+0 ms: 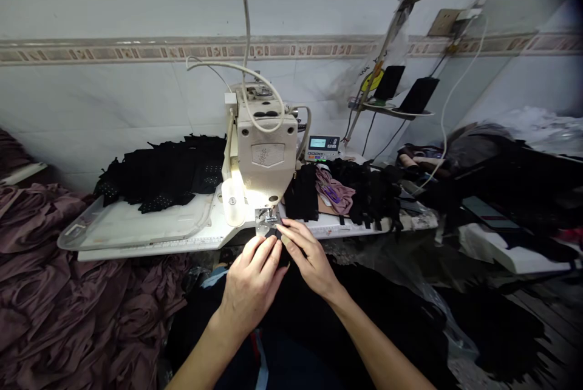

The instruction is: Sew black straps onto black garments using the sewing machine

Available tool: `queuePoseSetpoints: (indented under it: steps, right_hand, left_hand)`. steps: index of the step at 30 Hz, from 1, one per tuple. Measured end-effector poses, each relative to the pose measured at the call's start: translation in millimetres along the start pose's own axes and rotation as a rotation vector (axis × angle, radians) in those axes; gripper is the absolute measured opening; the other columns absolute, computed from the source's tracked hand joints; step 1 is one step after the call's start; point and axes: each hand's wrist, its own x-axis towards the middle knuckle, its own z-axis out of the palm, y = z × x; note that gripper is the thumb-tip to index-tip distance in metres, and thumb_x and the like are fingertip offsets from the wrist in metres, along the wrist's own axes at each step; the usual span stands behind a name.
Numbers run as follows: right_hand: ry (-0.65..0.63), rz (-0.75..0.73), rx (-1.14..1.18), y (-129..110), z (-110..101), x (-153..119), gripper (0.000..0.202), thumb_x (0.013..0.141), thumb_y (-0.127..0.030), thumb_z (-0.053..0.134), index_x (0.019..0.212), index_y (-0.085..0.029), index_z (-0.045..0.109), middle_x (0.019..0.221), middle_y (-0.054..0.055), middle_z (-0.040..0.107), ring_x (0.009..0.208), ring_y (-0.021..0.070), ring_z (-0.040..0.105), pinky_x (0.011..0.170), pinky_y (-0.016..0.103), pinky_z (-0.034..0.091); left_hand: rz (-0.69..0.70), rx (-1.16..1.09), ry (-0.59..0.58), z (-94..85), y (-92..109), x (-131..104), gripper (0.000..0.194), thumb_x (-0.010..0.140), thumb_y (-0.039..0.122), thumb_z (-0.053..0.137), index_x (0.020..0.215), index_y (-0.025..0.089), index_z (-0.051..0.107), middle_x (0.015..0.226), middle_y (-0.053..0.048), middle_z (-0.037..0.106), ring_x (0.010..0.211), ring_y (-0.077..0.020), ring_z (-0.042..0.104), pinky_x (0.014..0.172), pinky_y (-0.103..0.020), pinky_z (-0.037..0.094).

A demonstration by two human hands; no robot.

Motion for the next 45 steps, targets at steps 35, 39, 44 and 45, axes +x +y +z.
queuePoseSetpoints:
  steps: [35, 39, 44, 45]
  right_hand:
    - [-0.57, 0.72, 0.351, 27, -1, -70, 0.049, 0.077, -0.061, 0.091, 0.072, -0.014, 0.077, 0.065, 0.003, 0.073, 0.061, 0.0181, 0.065, 0.06, 0.026, 0.047]
    - [-0.474, 0.681, 0.252, 35, -51, -66, 0.045, 0.086, -0.06, 0.084, 0.082, -0.016, 0.078, 0.078, 0.005, 0.077, 0.074, 0.0208, 0.069, 0.067, 0.028, 0.05]
    - [-0.483, 0.75, 0.274, 25, -77, -71, 0.047, 0.091, -0.063, 0.077, 0.095, -0.016, 0.076, 0.079, 0.005, 0.077, 0.072, 0.0204, 0.07, 0.067, 0.028, 0.051]
    - [-0.473, 0.761, 0.258, 22, -82, -71, 0.048, 0.089, -0.064, 0.078, 0.093, -0.016, 0.075, 0.075, 0.003, 0.074, 0.067, 0.0192, 0.068, 0.064, 0.028, 0.05]
  left_hand:
    - [-0.463, -0.357, 0.103, -9.8, -35, -67, 0.018, 0.106, 0.025, 0.063, 0.115, 0.023, 0.079, 0.107, -0.008, 0.079, 0.1, -0.0226, 0.075, 0.092, -0.035, 0.059]
    - [-0.425, -0.538, -0.341, 4.1, -18, -116, 0.021, 0.106, 0.035, 0.064, 0.11, 0.022, 0.079, 0.095, -0.006, 0.078, 0.088, -0.0205, 0.074, 0.079, -0.029, 0.056]
    - [-0.326, -0.623, -0.663, 31.4, 18, -141, 0.02, 0.103, 0.038, 0.07, 0.109, 0.022, 0.08, 0.098, -0.005, 0.078, 0.09, -0.0225, 0.072, 0.079, -0.029, 0.054]
    - [-0.323, -0.64, -0.67, 35.5, 23, -140, 0.019, 0.103, 0.037, 0.07, 0.109, 0.023, 0.08, 0.099, -0.005, 0.078, 0.09, -0.022, 0.072, 0.08, -0.029, 0.054]
